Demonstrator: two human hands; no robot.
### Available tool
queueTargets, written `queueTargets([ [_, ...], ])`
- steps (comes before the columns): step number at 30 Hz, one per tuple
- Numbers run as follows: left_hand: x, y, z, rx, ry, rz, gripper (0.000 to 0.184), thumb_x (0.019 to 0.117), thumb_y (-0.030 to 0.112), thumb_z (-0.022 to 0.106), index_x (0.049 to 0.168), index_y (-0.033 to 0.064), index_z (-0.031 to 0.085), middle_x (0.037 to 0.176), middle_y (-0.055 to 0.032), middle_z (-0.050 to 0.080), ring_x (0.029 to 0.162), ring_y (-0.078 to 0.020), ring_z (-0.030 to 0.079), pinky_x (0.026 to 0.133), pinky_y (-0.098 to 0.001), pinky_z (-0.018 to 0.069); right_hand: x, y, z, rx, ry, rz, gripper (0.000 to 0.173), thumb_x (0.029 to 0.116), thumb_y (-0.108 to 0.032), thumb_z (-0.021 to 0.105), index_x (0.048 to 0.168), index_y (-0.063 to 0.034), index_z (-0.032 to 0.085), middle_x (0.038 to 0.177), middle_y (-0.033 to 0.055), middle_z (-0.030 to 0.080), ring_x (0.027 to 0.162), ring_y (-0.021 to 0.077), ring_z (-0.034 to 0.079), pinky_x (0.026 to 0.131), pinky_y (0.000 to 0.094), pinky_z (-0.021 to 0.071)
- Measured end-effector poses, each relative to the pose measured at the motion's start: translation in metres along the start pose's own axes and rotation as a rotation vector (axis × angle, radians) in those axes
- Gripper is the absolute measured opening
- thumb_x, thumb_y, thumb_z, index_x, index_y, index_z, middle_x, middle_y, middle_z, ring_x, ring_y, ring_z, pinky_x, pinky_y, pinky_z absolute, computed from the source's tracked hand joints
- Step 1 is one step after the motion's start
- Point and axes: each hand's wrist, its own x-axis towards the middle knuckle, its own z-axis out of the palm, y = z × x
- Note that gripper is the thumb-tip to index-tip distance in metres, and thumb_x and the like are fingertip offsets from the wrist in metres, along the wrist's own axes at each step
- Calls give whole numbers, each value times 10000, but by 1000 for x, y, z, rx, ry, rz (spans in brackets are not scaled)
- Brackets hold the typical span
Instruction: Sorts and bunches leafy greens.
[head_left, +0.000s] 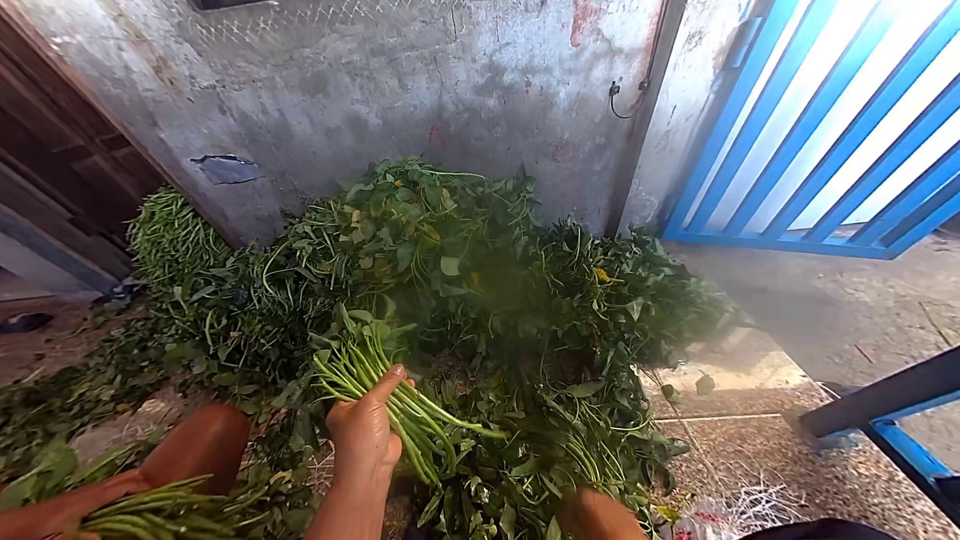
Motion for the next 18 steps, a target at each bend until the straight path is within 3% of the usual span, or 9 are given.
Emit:
queueTargets([
  [2,8,-5,0,-7,-12,-191,277,881,-63,721,1126,-90,594,807,-200,695,641,-265,703,597,-393,630,49,18,-9,24,145,284,373,1044,-321,493,1230,-68,695,1209,229,699,1147,423,668,935,649,520],
  [5,3,-1,1,-15,-102,-294,267,918,-57,672,1180,-82,626,816,-197,687,639,-262,691,604,-384,626,96,55,2,90,203,579,412,974,-240,573,1331,-39,624,1369,230,620,1308,420,568,1002,627,494],
  [8,0,1,0,-19,-174,-338,238,943,-51,641,1180,-69,639,807,-181,678,631,-247,684,596,-379,623,105,80,22,171,191,577,381,1000,-266,547,1297,-55,658,1356,212,639,1299,382,592,1029,608,486],
  [12,-2,7,0,-48,-230,-398,179,969,-32,611,1146,-55,613,844,-178,685,690,-277,709,642,-433,639,88,51,13,92,352,463,308,992,-237,550,1216,-110,720,1289,188,679,1243,391,613,1014,648,442],
  [16,-6,4,2,-51,-342,-428,146,993,-34,575,1131,-80,587,932,-237,725,770,-338,743,697,-469,645,93,55,13,306,381,529,445,997,-183,538,1418,-41,548,1407,241,585,1257,410,611,1016,598,501],
  [18,-9,3,2,-47,-371,-435,128,993,-40,572,1112,-85,583,888,-239,719,749,-343,742,694,-476,648,104,73,23,433,320,537,472,987,-195,580,1414,3,539,1377,274,600,1283,422,591,1054,608,474],
])
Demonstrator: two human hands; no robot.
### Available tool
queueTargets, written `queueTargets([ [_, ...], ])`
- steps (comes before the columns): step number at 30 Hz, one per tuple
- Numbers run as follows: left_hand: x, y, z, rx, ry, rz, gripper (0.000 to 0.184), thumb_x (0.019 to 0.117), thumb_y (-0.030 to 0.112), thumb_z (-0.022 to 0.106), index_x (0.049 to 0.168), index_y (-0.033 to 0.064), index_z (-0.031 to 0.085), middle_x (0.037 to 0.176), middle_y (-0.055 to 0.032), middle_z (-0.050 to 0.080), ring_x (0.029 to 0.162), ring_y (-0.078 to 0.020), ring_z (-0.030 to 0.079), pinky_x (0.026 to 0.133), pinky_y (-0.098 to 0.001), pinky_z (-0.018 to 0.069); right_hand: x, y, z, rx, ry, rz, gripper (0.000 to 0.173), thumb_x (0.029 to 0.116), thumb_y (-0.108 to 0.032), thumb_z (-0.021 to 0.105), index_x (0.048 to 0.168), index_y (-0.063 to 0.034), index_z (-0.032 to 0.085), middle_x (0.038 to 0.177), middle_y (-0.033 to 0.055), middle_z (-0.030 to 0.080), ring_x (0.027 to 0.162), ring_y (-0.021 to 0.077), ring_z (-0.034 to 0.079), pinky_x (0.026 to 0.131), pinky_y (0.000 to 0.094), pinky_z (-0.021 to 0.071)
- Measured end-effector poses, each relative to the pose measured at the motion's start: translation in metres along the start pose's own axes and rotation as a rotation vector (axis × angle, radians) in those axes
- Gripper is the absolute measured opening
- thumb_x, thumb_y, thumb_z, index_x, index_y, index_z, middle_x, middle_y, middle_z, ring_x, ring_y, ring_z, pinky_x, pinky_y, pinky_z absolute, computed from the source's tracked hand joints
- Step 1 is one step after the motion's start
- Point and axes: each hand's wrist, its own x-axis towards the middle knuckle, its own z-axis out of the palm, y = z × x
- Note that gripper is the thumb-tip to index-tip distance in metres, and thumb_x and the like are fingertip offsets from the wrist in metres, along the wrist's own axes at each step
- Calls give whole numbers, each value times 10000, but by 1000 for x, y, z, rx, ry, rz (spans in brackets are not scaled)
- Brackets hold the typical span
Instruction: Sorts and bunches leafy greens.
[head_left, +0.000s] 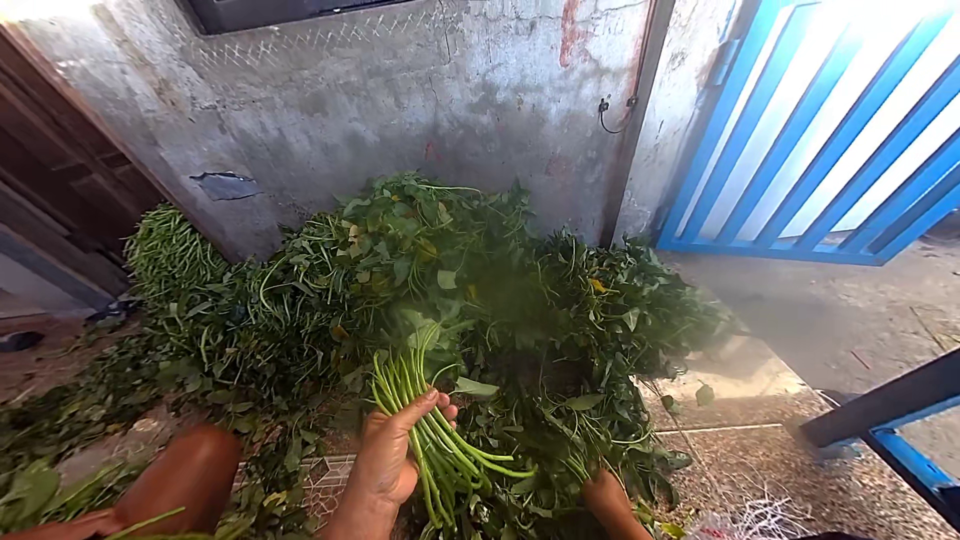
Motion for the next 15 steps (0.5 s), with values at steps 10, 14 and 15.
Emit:
queueTargets([
  [10,0,0,-3,-18,28,-1,271,952,-73,611,1222,-76,606,841,-212,709,709,-305,732,663,-446,647,15,20,6,71,-204,-69,374,900,-325,754,1077,4,746,1109,233,720,1090,375,677,972,590,506],
  [14,0,-1,0,-20,34,-20,220,961,-71,600,1180,-70,589,839,-207,705,715,-304,731,665,-449,645,-10,0,-6,269,-209,-232,348,1021,-334,628,1040,-4,738,912,156,690,840,260,646,805,494,519],
  [15,0,-2,1,-23,35,-20,201,963,-71,597,1164,-72,590,846,-211,707,715,-306,731,666,-450,645,-21,-7,-13,242,-169,-276,301,1018,-308,619,1074,-45,756,940,136,718,876,257,671,834,517,527],
])
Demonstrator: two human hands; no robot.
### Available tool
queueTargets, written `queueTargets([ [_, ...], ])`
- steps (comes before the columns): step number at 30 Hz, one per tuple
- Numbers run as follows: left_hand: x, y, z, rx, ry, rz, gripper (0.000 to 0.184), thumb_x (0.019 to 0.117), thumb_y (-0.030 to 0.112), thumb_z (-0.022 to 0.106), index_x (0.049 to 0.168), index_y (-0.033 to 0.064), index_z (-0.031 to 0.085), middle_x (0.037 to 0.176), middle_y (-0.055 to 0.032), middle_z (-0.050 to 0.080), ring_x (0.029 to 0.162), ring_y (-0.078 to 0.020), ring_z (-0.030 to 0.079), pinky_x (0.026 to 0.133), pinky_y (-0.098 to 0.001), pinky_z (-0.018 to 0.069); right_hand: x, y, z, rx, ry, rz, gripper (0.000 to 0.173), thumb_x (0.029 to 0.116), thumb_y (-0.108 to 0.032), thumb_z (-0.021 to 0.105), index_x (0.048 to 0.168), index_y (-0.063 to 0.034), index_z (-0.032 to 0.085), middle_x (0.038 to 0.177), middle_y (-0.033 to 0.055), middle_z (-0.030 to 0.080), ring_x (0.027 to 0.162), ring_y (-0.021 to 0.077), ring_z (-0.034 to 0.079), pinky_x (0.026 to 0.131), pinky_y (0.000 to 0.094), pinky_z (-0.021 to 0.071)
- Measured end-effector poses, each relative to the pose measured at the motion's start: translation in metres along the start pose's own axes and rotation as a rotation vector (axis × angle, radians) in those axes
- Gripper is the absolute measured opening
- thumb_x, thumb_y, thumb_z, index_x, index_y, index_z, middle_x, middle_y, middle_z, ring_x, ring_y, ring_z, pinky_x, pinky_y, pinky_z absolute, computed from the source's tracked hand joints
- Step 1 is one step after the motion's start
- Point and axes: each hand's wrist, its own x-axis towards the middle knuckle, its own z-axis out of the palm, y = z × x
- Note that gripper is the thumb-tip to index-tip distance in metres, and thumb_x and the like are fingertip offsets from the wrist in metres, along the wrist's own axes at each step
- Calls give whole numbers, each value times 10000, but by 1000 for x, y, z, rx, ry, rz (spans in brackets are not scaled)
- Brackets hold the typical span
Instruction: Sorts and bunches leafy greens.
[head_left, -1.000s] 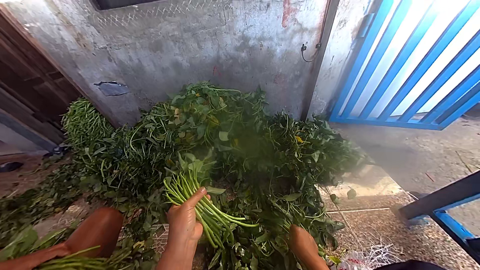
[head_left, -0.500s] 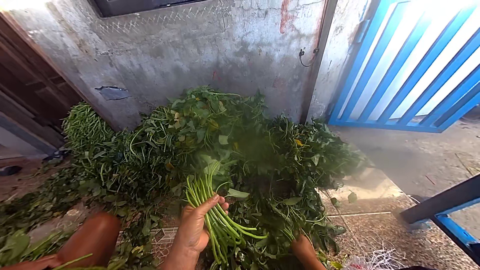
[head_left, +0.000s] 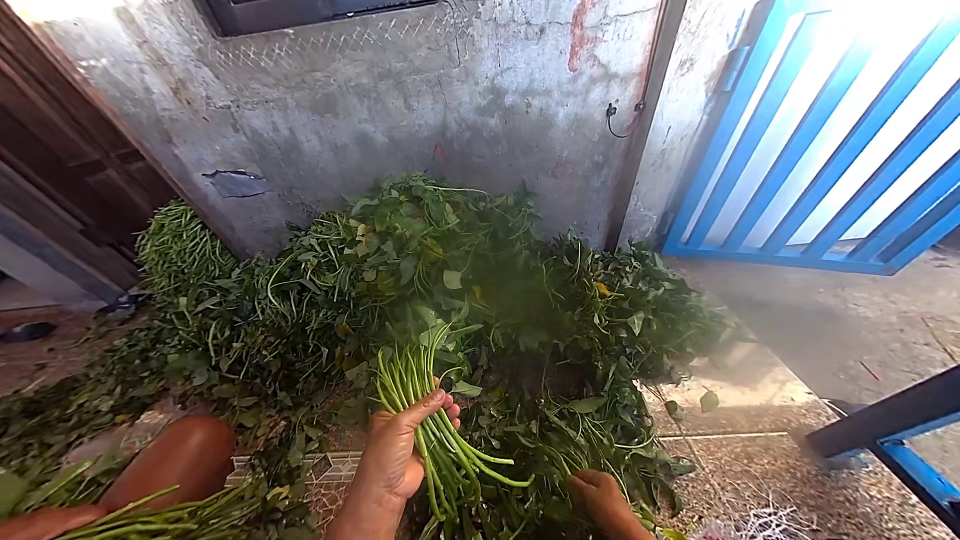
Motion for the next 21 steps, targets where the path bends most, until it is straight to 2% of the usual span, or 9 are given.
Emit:
queueTargets([
  [2,1,-1,1,-2,10,10,187,960,-74,604,1147,-81,597,877,-228,721,718,-316,737,658,-445,645,-33,-33,-7,-216,156,-83,301,1001,-332,589,1135,-145,784,1037,106,771,1026,304,710,955,632,476],
  [5,1,-1,3,26,60,19,188,954,-72,616,1140,-86,595,905,-233,731,738,-322,744,666,-441,644,-67,-60,-6,-373,497,-331,292,997,-298,599,1140,-136,796,984,93,786,982,337,716,1001,644,413],
  [8,0,-5,4,53,114,21,164,946,-65,636,1107,-88,609,841,-221,716,701,-307,732,643,-429,641,-65,-71,-20,-338,342,-192,280,1007,-315,575,1159,-170,760,1042,56,773,1084,301,685,1027,649,386],
  [9,1,-5,5,58,116,28,161,944,-67,641,1100,-89,613,835,-220,713,695,-303,728,641,-425,640,-68,-76,-23,-239,341,-231,259,994,-292,595,1135,-152,761,1014,55,773,1039,282,703,992,655,420],
  [10,3,-5,6,61,120,34,158,938,-68,648,1091,-89,618,826,-219,713,686,-300,726,633,-422,639,-74,-85,-23,-105,384,-329,228,980,-255,618,1100,-122,760,965,51,772,964,252,720,940,619,471],
  [12,2,-8,4,68,145,20,148,931,-69,658,1074,-88,623,817,-216,711,669,-295,721,618,-422,637,-90,-99,-17,191,427,-537,159,967,-165,651,1065,-79,741,918,16,757,862,138,728,826,402,603],
  [15,2,-13,7,82,154,3,169,919,-69,677,1078,-88,624,815,-212,710,660,-292,717,597,-420,632,-102,-114,-6,434,376,-711,132,939,-48,679,1053,-20,740,927,50,754,848,114,720,791,285,609],
  [18,0,-20,8,95,111,-15,219,900,-73,698,1102,-94,617,821,-216,707,662,-295,715,602,-420,634,-107,-116,8,387,328,-810,146,926,-31,688,1060,-26,747,965,39,756,917,117,717,864,311,600],
  [21,-3,-24,7,107,34,-17,250,877,-94,708,1109,-104,616,824,-228,702,652,-297,708,602,-412,632,-108,-112,25,239,375,-920,139,928,-83,696,1046,-77,771,981,-2,758,973,130,697,942,411,541],
])
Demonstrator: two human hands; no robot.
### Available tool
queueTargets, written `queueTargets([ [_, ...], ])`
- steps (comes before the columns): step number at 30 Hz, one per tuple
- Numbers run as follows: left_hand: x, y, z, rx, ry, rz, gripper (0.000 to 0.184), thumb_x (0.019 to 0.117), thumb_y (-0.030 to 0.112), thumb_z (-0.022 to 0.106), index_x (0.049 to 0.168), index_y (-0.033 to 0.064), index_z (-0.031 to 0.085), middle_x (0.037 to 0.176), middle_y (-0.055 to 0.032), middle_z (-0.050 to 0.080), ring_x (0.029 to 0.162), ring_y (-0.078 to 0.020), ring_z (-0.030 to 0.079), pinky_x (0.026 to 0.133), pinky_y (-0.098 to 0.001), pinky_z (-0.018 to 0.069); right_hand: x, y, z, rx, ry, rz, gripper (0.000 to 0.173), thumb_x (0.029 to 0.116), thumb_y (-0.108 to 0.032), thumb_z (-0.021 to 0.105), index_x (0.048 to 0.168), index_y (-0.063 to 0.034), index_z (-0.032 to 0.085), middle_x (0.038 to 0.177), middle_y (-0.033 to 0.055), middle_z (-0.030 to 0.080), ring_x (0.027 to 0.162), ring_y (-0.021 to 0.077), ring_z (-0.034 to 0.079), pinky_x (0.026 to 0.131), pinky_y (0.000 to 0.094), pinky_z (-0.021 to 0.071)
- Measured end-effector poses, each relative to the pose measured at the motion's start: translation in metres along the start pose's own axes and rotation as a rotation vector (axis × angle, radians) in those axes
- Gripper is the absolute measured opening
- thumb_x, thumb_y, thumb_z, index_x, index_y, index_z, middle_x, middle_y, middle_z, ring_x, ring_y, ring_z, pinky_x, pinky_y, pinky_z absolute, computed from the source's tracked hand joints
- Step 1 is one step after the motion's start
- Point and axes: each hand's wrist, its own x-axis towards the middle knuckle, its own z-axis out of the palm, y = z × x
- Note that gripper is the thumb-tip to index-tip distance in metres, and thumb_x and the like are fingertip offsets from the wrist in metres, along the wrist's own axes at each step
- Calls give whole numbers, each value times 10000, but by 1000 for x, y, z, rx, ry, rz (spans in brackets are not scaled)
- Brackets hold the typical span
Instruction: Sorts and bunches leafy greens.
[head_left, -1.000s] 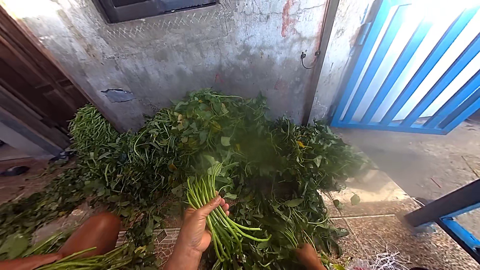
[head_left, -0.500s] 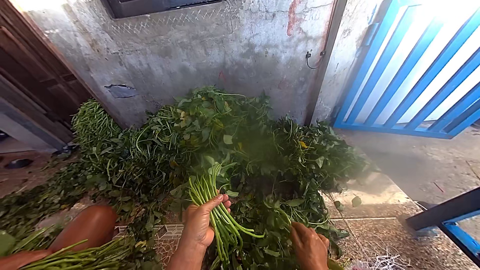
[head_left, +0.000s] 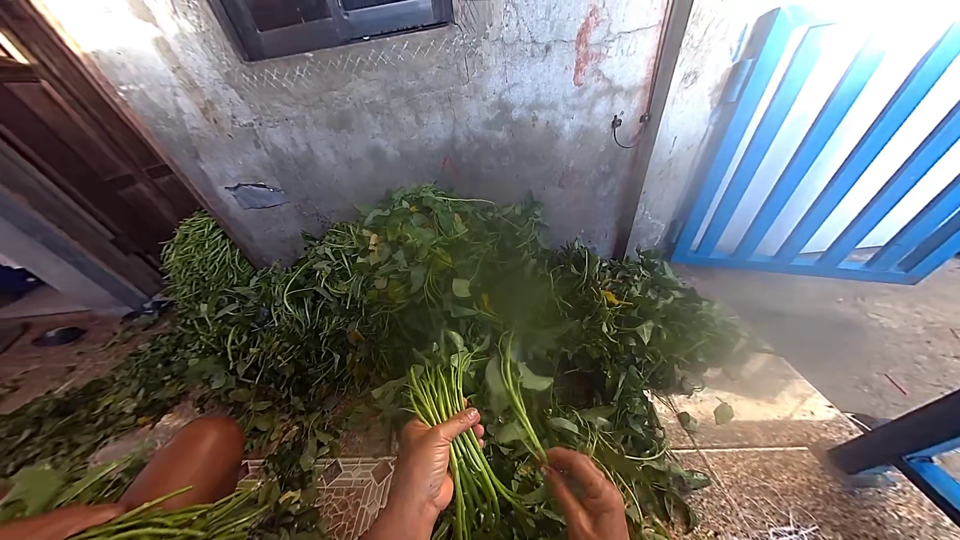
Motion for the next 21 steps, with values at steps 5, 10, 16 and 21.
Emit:
queueTargets([
  [5,-1,2,0,-58,38,48,288,870,-105,698,1142,-112,604,826,-237,708,646,-297,711,609,-412,633,-11,-6,17,-122,21,-157,145,936,-101,691,1050,-109,780,1005,-8,763,1005,144,695,984,440,515],
  [10,10,-6,-2,10,364,109,280,851,-115,704,1098,-81,576,829,-209,685,645,-275,688,584,-393,608,-10,-13,29,-51,107,-213,151,939,-83,674,1057,-91,768,1045,16,765,1038,143,696,989,393,536],
  [16,1,-11,3,71,168,78,278,874,-93,704,1128,-67,593,904,-207,708,732,-274,721,632,-407,631,7,-20,42,-216,130,-352,142,979,-194,654,1029,-153,781,1035,-7,774,1015,132,705,971,388,529],
  [21,4,-9,4,32,97,159,230,880,-115,655,1102,-89,598,898,-219,716,747,-289,734,661,-422,642,5,-25,41,-397,160,-418,138,977,-199,640,1016,-192,772,1019,-7,764,999,142,689,955,393,501],
])
